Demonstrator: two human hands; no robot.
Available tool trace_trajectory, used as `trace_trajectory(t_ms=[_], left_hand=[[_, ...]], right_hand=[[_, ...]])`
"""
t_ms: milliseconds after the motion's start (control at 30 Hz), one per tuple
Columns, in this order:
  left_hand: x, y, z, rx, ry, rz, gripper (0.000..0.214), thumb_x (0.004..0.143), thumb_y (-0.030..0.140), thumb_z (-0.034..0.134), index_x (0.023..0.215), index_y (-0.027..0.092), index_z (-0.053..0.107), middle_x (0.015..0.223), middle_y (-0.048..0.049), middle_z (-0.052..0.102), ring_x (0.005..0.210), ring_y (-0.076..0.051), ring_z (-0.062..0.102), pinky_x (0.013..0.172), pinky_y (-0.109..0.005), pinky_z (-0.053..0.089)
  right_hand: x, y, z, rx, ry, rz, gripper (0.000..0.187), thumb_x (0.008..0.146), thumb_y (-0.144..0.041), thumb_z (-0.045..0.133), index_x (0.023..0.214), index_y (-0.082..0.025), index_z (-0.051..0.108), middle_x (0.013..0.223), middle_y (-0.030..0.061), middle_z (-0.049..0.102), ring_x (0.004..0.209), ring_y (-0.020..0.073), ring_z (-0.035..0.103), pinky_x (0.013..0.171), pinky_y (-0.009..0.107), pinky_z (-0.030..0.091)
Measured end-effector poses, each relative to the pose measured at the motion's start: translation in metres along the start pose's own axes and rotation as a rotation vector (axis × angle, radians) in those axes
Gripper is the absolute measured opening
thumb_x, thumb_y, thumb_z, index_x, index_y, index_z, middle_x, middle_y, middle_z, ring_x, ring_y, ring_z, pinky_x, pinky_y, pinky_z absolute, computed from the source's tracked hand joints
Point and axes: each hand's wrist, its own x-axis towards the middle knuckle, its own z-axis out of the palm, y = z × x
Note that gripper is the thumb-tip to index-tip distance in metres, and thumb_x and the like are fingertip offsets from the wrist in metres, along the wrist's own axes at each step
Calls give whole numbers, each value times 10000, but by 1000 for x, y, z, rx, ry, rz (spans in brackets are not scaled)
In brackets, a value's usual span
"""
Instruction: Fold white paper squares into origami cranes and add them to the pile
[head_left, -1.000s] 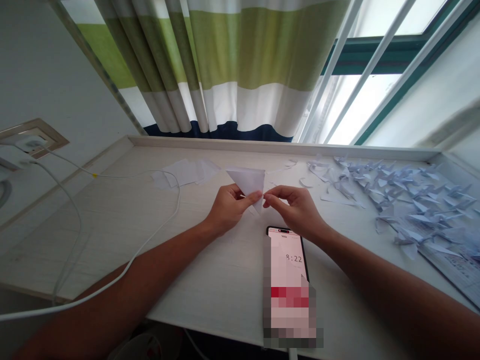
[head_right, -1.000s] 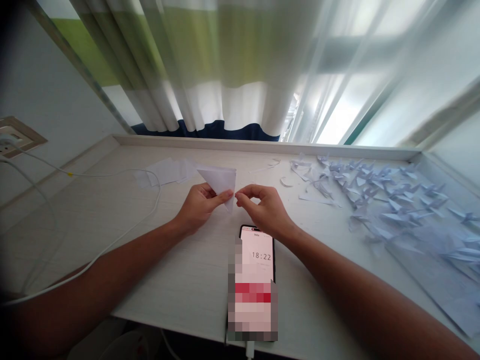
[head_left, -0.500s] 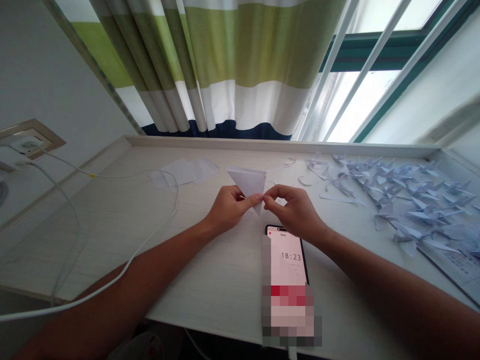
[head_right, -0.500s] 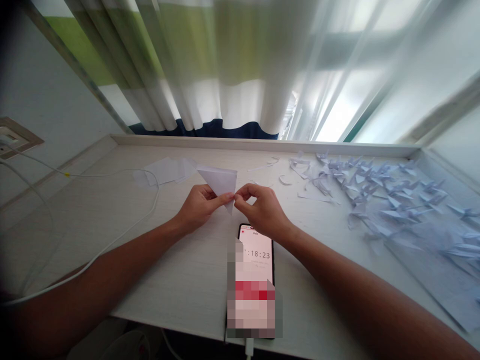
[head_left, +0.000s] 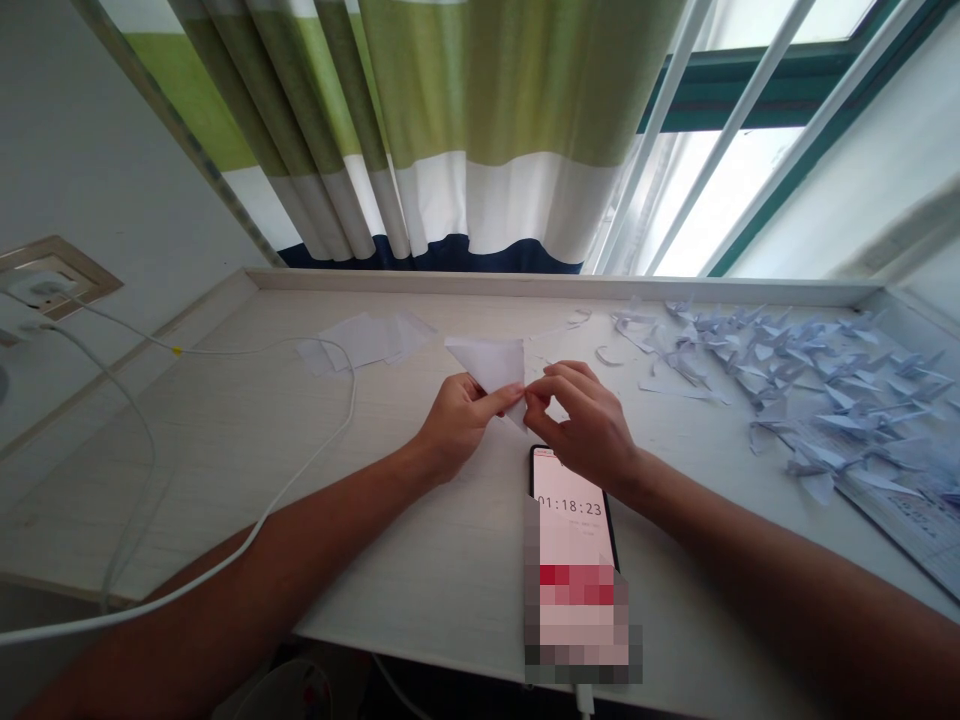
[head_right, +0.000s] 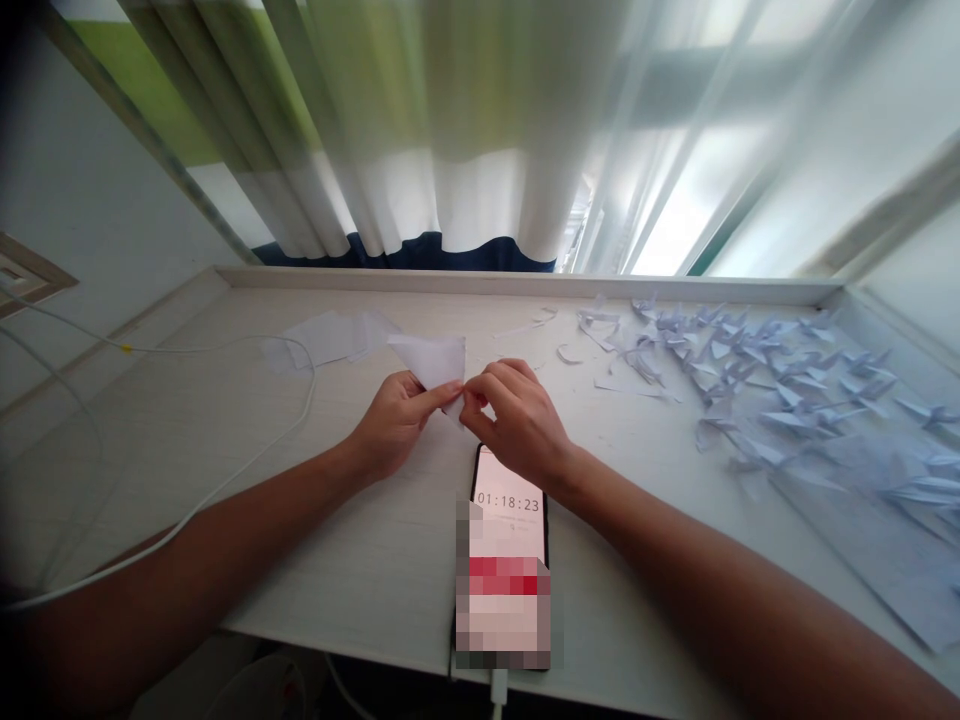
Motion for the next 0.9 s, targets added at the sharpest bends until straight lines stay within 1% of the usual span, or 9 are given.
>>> trace_trajectory(t_ms=[133, 233, 333, 433, 500, 600, 667, 833, 900], left_hand=[[-1, 0, 1, -87, -39, -36, 202, 810, 320, 803, 784, 123, 764, 742, -36, 717, 681, -137, 616, 752, -289, 489], [-3, 3, 5, -183, -94, -43, 187, 816, 305, 802, 840, 121, 781, 810, -59, 745, 752, -156, 657, 795, -290, 499], [-5, 6, 9, -258, -129, -46, 182, 814, 298, 808, 848, 120, 787, 806, -62, 747, 795, -160, 670, 819, -279, 498], [-5, 6, 10, -283, -123, -42, 180, 804, 300, 821, 804, 124, 780, 761, -47, 734, 755, -145, 649, 784, -269, 496], [-4, 4, 9, -284, -94, -22, 192, 797, 309, 831, 767, 128, 772, 722, -29, 715, 725, -132, 631, 746, -257, 490], [-2, 0, 5, -237, -58, 23, 213, 815, 331, 820, 748, 137, 764, 713, -12, 705, 705, -114, 611, 713, -241, 480], [-2, -2, 2, -172, -45, 60, 214, 834, 350, 805, 784, 144, 774, 760, -20, 729, 736, -122, 628, 727, -244, 485], [-2, 1, -2, 30, -46, 174, 255, 836, 405, 796, 891, 156, 804, 836, -51, 773, 833, -185, 692, 797, -291, 520], [-1, 3, -4, 91, -62, 206, 257, 840, 404, 791, 904, 156, 807, 850, -57, 780, 855, -201, 704, 813, -301, 529]], right_hand=[[-2, 1, 2, 46, 58, -31, 190, 880, -47, 601, 840, -226, 550, 690, -19, 570, 642, 149, 539, 825, 400, 589], [-3, 1, 3, 90, 96, -36, 212, 870, -26, 596, 877, -234, 558, 702, -26, 566, 645, 145, 542, 867, 430, 601], [-3, 1, 3, 110, 114, -49, 230, 866, -14, 601, 919, -235, 565, 727, -22, 586, 664, 147, 560, 870, 435, 608], [-4, 2, 4, 119, 122, -54, 240, 862, -8, 611, 948, -228, 572, 754, -13, 617, 669, 145, 575, 892, 443, 606], [-4, 1, 4, 113, 117, -27, 225, 870, -16, 612, 953, -223, 582, 774, -4, 647, 680, 147, 596, 951, 473, 585], [-5, -3, 3, 128, 112, 56, 178, 892, -45, 605, 945, -216, 610, 796, 7, 688, 693, 153, 633, 1033, 511, 538], [-4, -8, 1, 184, 99, 150, 144, 907, -77, 594, 925, -214, 636, 809, 14, 713, 722, 163, 663, 1041, 497, 528], [1, -12, -9, 441, -26, 508, 149, 940, -216, 606, 820, -214, 695, 771, 11, 736, 836, 205, 712, 889, 387, 555], [5, -11, -13, 505, -88, 595, 179, 930, -260, 629, 781, -204, 712, 766, 20, 744, 820, 208, 710, 835, 368, 547]])
